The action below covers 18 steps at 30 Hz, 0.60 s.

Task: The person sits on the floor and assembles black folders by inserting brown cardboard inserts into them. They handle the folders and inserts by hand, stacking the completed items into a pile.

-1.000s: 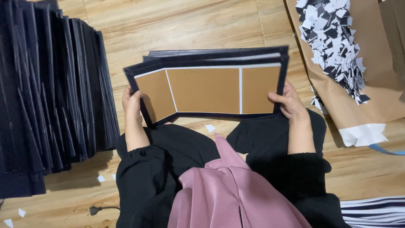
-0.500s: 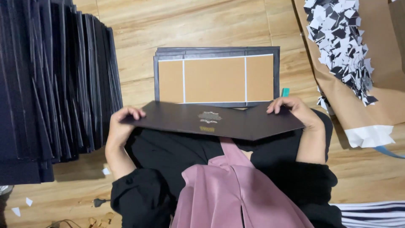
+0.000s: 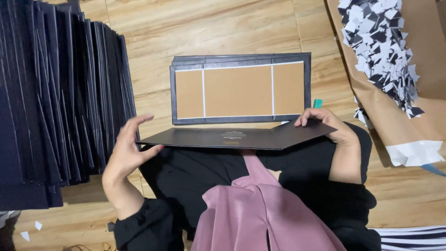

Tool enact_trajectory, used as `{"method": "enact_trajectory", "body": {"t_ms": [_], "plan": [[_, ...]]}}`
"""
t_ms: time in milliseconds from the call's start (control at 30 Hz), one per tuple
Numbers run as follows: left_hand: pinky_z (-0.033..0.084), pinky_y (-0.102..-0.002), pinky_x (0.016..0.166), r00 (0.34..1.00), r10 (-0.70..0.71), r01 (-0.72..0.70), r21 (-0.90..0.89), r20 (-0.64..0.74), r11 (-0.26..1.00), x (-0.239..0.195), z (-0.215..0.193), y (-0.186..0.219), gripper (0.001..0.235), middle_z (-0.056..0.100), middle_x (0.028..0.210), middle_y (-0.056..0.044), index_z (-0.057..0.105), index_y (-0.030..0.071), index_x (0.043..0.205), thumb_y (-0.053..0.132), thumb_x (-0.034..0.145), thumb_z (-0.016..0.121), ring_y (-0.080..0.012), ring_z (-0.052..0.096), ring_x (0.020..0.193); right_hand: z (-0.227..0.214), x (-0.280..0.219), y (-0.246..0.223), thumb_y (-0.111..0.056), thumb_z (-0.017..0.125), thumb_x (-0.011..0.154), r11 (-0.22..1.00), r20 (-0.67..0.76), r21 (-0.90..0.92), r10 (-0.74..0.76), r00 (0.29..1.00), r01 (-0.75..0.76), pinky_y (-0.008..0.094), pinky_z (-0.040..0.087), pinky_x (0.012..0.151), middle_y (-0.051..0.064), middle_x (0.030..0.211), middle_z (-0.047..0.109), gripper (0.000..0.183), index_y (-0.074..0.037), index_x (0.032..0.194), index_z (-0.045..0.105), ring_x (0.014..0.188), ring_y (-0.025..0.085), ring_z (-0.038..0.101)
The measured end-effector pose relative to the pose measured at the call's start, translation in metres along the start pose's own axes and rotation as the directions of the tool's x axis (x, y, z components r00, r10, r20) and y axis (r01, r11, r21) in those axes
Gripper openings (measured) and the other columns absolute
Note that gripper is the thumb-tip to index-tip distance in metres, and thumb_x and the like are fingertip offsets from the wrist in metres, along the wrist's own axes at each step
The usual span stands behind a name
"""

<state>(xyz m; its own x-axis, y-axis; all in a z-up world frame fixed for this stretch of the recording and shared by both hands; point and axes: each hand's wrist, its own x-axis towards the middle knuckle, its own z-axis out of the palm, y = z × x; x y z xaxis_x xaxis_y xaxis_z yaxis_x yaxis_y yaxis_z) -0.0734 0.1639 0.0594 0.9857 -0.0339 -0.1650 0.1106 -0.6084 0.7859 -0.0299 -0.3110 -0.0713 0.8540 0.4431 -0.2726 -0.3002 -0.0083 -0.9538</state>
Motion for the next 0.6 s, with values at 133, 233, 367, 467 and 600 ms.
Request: {"method": "enact_trajectory", "body": {"t_ms": [133,233,367,467,600], "plan": [[0.021,-0.061,0.096,0.943,0.245,-0.276,0.115,0.225,0.954,0.033,0.014,0.084,0.065,0.05,0.121,-0.018,0.048,0.008,0.122,0.016,0.063,0.075,-0.0416,0.044,0.113,0.004,0.007,-0.008,-0.014,0.076,0.059,0.999,0.016,0.006,0.047,0.999,-0.047,0.027,0.043,0.07,0.009,0.078,0.063,0.03,0.0,0.08,0.059,0.071,0.016,0.057],[0.031,-0.054,0.095,0.856,0.356,-0.411,0.073,0.376,0.909,0.076,0.048,0.107,0.047,0.055,0.112,-0.022,0.051,0.002,0.117,0.012,0.073,0.066,-0.0422,0.05,0.107,0.011,0.008,-0.025,-0.038,0.069,0.061,0.997,0.014,-0.014,0.072,0.997,-0.071,0.027,0.042,0.071,0.008,0.074,0.062,0.045,0.0,0.084,0.062,0.071,0.016,0.057],[0.036,-0.052,0.091,0.806,-0.004,-0.349,0.481,0.592,0.805,0.165,0.131,0.052,0.044,0.057,0.116,-0.01,0.052,0.016,0.117,0.036,0.079,0.056,-0.0332,0.053,0.109,-0.007,0.013,0.001,-0.012,0.078,0.059,0.994,-0.005,-0.092,0.058,0.998,-0.058,0.026,0.041,0.071,0.003,0.073,0.059,0.031,-0.001,0.084,0.064,0.071,0.016,0.056],[0.042,-0.052,0.087,0.804,-0.174,-0.318,0.66,0.568,0.681,0.23,0.198,-0.03,0.042,0.057,0.116,-0.003,0.056,0.024,0.113,0.042,0.075,0.059,-0.0288,0.054,0.107,-0.017,0.019,0.023,0.006,0.073,0.056,0.997,-0.029,-0.067,0.046,0.999,-0.047,0.025,0.04,0.072,0.004,0.073,0.062,0.028,-0.003,0.081,0.064,0.073,0.015,0.057],[0.03,-0.062,0.093,0.894,-0.1,-0.338,0.806,0.436,0.486,0.256,0.231,-0.055,0.068,0.037,0.134,-0.003,0.043,0.022,0.125,0.044,0.066,0.067,-0.0303,0.04,0.12,-0.025,0.024,0.019,0.01,0.069,0.055,0.999,0.02,-0.037,0.03,0.999,-0.03,0.028,0.041,0.072,0.004,0.073,0.063,0.027,-0.003,0.078,0.064,0.074,0.016,0.056]]}}
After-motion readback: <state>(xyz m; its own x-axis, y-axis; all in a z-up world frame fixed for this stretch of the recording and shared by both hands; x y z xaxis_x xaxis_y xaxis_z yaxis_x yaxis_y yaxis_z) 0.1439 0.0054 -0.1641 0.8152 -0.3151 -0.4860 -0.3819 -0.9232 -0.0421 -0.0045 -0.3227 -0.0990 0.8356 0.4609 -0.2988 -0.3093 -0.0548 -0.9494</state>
